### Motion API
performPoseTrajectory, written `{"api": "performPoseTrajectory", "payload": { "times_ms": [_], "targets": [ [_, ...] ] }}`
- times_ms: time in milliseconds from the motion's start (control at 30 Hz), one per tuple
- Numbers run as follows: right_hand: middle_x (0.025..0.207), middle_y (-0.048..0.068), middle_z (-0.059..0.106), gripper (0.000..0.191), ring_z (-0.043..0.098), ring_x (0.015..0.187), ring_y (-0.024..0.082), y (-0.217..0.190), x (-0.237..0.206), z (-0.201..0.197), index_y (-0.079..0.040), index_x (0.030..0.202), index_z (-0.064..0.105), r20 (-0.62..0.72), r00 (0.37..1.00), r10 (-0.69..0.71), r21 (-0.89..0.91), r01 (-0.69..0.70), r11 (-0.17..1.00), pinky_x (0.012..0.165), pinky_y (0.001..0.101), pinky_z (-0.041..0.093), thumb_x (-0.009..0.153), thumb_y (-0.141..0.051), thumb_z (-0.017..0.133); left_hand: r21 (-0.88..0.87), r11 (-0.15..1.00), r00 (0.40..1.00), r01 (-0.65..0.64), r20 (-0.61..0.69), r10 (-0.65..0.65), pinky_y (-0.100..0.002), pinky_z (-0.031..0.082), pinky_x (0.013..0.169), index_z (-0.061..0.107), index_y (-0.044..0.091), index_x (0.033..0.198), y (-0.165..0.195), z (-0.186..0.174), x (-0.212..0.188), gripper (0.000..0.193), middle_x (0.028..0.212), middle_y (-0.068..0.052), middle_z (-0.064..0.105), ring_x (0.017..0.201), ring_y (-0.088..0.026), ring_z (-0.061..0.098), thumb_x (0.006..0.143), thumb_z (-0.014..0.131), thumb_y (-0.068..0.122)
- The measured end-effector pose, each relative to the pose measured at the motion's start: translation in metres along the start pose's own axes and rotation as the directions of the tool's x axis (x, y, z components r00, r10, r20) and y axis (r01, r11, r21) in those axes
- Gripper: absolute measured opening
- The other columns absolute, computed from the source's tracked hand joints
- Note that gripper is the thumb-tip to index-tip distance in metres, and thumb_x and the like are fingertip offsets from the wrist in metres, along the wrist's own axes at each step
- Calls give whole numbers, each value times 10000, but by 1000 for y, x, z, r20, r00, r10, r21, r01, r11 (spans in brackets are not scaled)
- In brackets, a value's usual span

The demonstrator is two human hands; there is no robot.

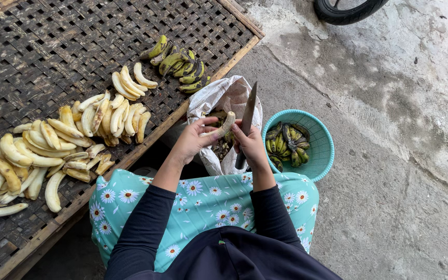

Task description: The person sits on a mat and peels bananas one at a time with a knife, cutting the peel and pulling it off by hand. Peeled bananas are placed on a woven bamboo mat, peels are dropped into a paper-lined bag, and unpeeled bananas are taken from a blue basket.

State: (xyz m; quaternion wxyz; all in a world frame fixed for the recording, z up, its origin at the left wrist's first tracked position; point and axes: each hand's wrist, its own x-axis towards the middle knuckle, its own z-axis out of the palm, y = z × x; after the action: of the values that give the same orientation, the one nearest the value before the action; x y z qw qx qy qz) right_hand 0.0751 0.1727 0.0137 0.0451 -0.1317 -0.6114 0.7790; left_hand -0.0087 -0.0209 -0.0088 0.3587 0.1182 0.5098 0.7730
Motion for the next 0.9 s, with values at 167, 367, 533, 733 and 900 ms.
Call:
{"api": "performPoseTrajectory", "payload": {
  "times_ms": [167, 367, 533, 733, 900],
  "targets": [
    [784, -40, 625, 296, 501, 568, 41, -12, -14, 21, -21, 1255, 665, 113, 988, -108, -182, 127, 975, 482, 221, 381, 1001, -170, 687, -368, 882, 938, -296, -287, 195, -291, 615, 922, 435, 145, 1408, -5, -6, 13, 483, 1200, -98, 658, 1088, -165, 682, 975, 635, 68],
    [984, -14, 541, 523, 482, 810, 68, -15, -46, 69, -72, 1545, 463, 303, 940, -156, -291, 247, 924, 713, 226, 425, 1066, -264, 548, -567, 595, 809, -569, -513, 285, -267, 496, 641, 482, 190, 1385, -5, -20, 16, 329, 1018, 5, 530, 803, -100, 526, 1100, 459, 353],
    [1249, 44, 553, 521, 563, 1043, 180, -23, -62, 91, -82, 1618, 364, 429, 873, -231, -435, 424, 795, 973, 334, 459, 1144, -287, 434, -438, 609, 692, -661, -669, 270, -238, 416, 573, 487, 185, 1247, 3, -30, 8, 309, 1014, 10, 510, 774, -105, 501, 1095, 450, 450],
    [961, 99, 516, 517, 575, 867, 256, -33, -74, 105, -240, 1606, 398, 384, 914, -132, -685, 378, 623, 842, 339, 498, 1094, -254, 468, -421, 602, 669, -679, -693, 268, -232, 409, 551, 497, 172, 1199, 9, -27, 5, 392, 994, -6, 529, 730, -103, 494, 1063, 439, 536],
    [957, 91, 515, 506, 581, 826, 255, -36, -75, 109, -267, 1592, 419, 364, 914, -181, -689, 395, 607, 796, 332, 509, 1091, -241, 482, -424, 602, 671, -676, -692, 266, -222, 395, 535, 517, 149, 1191, 12, -27, 4, 433, 970, -4, 529, 697, -94, 483, 1064, 415, 550]
  ]
}}
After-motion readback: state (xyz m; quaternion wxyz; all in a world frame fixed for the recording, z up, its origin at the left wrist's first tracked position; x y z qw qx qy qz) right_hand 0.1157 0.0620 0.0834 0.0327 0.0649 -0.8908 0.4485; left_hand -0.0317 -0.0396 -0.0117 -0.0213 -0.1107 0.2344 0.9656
